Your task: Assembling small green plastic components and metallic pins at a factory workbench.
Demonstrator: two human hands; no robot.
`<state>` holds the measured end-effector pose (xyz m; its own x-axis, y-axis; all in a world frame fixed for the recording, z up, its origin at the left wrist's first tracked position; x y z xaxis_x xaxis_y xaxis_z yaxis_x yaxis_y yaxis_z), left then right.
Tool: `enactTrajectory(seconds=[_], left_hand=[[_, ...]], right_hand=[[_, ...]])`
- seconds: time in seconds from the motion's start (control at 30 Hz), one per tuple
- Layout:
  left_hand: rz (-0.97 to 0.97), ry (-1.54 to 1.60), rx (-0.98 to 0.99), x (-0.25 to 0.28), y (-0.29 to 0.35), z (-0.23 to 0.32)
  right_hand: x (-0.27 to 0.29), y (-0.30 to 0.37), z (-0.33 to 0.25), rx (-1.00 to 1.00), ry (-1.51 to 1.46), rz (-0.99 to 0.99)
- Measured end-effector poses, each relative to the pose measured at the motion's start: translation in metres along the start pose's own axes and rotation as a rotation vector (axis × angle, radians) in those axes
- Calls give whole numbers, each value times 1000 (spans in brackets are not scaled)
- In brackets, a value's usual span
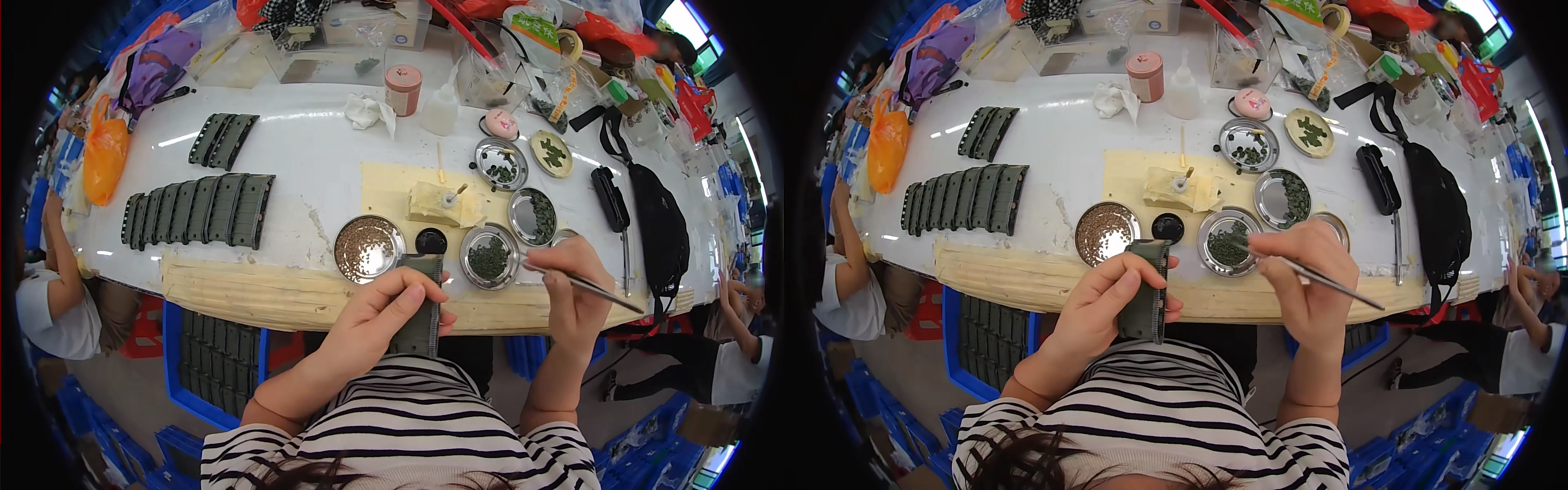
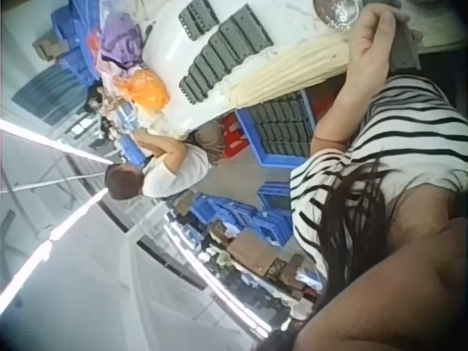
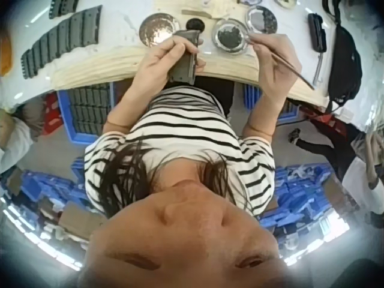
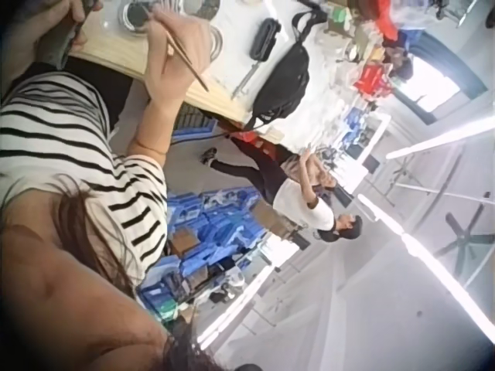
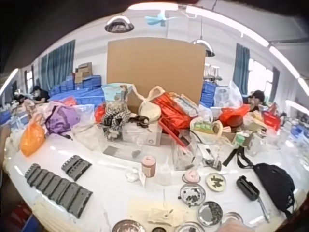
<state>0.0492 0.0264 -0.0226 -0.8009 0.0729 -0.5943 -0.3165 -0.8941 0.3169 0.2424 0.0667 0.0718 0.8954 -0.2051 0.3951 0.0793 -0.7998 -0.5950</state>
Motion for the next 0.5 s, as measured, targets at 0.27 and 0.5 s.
enactTrajectory(seconds=[0.27, 0.5], left_hand=[[-73, 21, -23, -8, -7, -5], [-153, -72, -87, -10, 0, 4]], right_hand=[[-52, 10, -53, 239, 8, -259], [-52, 9, -26, -85, -310, -247]])
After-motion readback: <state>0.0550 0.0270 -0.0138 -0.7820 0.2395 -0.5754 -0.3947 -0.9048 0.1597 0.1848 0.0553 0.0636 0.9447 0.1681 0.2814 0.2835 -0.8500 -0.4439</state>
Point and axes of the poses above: each hand's wrist, its own y-axis away from the middle knuckle, its own x-axis out of the back of the hand, z = x × y, the point moved 7 cm from there along -y, towards the middle knuckle, and after that the axes turned 8 degrees about z, right-handed, at the moved point
